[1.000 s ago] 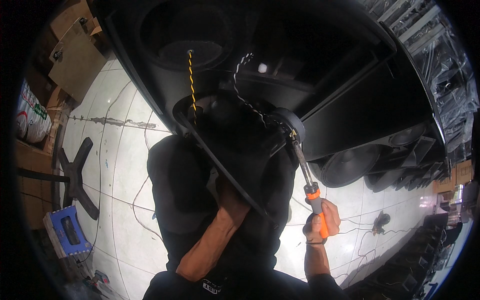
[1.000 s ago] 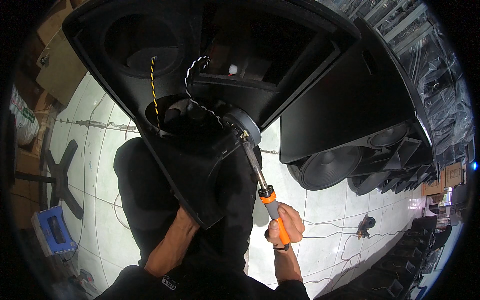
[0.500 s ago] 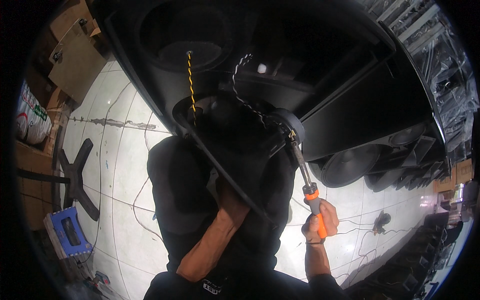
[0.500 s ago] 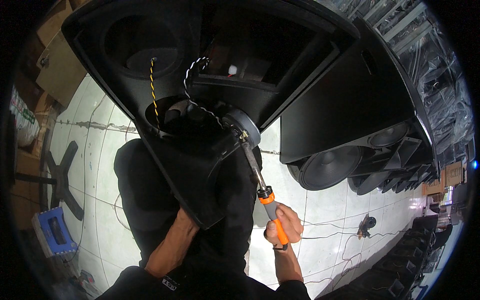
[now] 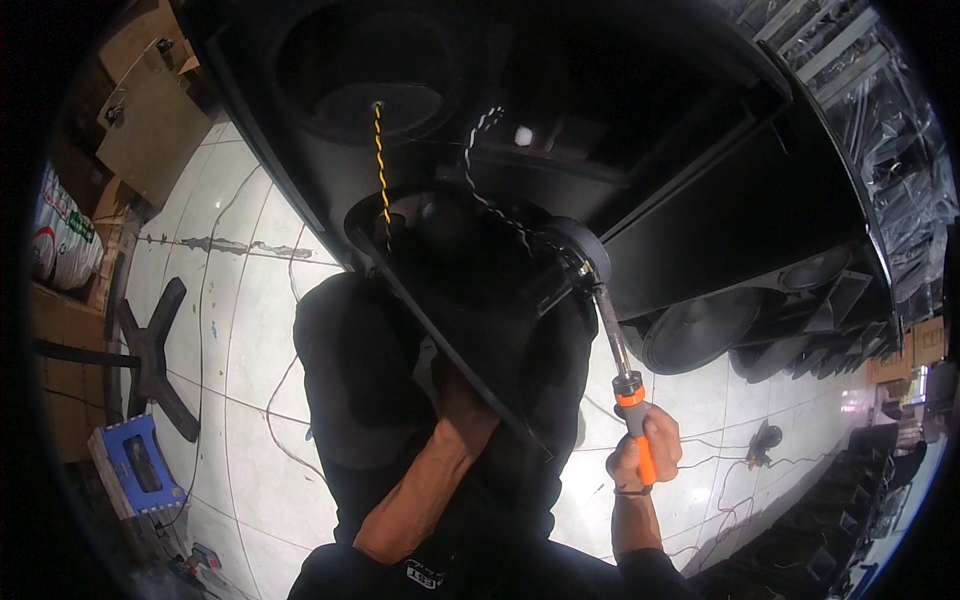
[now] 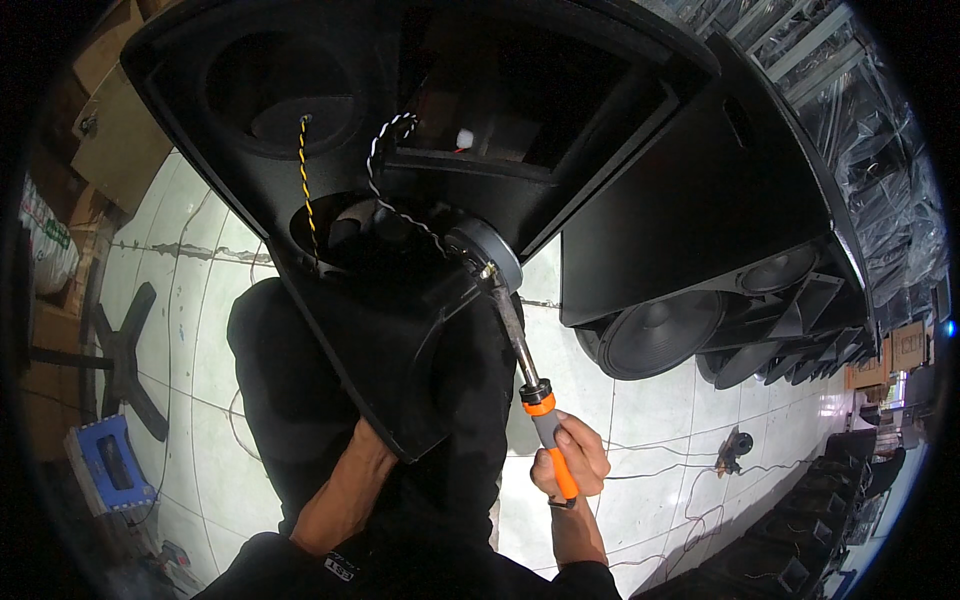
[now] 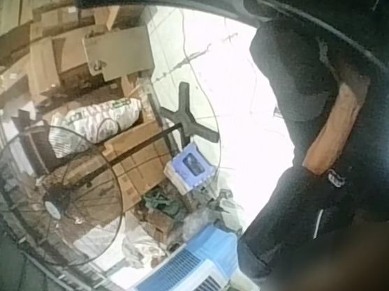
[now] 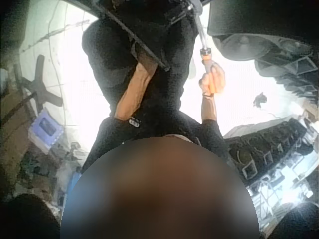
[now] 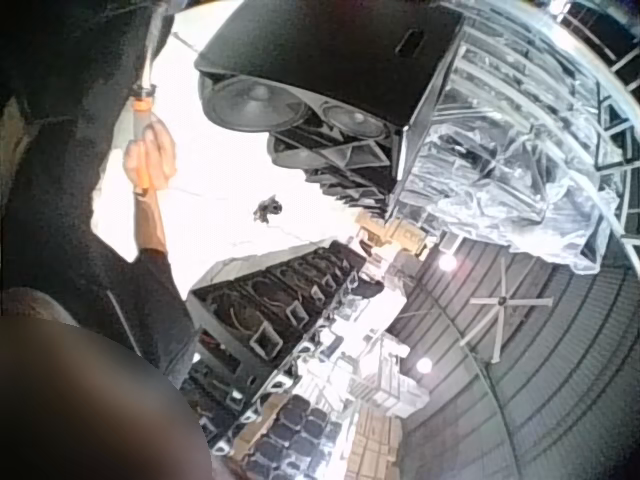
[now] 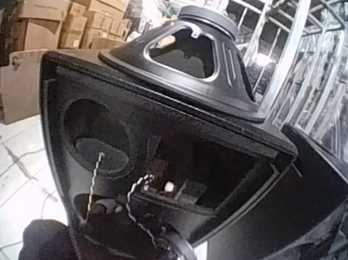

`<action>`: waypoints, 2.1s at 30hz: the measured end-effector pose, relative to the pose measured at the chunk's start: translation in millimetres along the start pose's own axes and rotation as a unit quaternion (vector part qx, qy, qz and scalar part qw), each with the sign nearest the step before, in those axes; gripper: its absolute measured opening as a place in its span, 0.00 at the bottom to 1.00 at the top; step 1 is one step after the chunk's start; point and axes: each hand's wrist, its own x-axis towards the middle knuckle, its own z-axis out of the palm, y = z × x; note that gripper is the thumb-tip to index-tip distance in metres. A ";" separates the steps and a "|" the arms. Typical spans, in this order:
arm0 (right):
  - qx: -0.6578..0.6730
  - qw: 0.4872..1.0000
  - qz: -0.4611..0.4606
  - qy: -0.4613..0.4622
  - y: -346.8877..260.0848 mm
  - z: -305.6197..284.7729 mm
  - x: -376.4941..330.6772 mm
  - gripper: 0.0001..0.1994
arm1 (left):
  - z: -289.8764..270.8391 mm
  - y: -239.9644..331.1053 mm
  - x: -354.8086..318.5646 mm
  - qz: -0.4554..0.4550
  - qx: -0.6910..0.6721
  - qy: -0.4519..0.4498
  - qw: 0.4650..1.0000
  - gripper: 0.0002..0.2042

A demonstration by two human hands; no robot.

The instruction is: The person sits on the floor and assembles a speaker unit by connecting wires, inserting a driver, and securing it with a screwdriver. They then use a soldering iron to solder the connections and finish by adjusting the speaker cone.

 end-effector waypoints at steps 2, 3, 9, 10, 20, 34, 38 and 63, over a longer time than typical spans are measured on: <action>0.001 1.000 -0.002 -0.006 -0.8 1.0 -0.4 0.15 | 2.3 6.3 -1.6 -0.031 -0.071 -0.006 0.997 0.13; -0.005 1.000 -0.004 -0.014 -1.7 0.7 1.3 0.15 | 4.1 12.5 -2.9 -0.049 -0.116 -0.004 0.992 0.13; -0.011 0.999 -0.006 -0.038 -5.6 -1.6 5.9 0.14 | 8.9 17.9 -5.0 -0.039 -0.185 -0.010 0.982 0.14; -0.012 0.999 -0.008 -0.040 -5.4 -1.4 6.3 0.14 | 3.9 9.5 -3.8 -0.024 -0.138 -0.016 0.990 0.13; -0.002 1.000 0.005 -0.026 -3.2 2.5 6.2 0.14 | -3.0 1.7 0.2 -0.068 -0.126 -0.018 0.990 0.13; -0.008 0.999 -0.003 -0.039 -5.3 0.3 10.9 0.14 | 14.4 37.3 -10.1 0.121 0.181 -0.010 0.976 0.14; -0.011 0.999 -0.001 -0.041 -4.2 -0.8 10.1 0.14 | 10.5 29.0 -9.4 0.146 0.199 -0.016 0.969 0.15; -0.043 0.993 -0.021 -0.104 -7.7 -10.2 15.3 0.11 | -6.9 11.0 -3.4 0.150 0.170 -0.127 0.966 0.37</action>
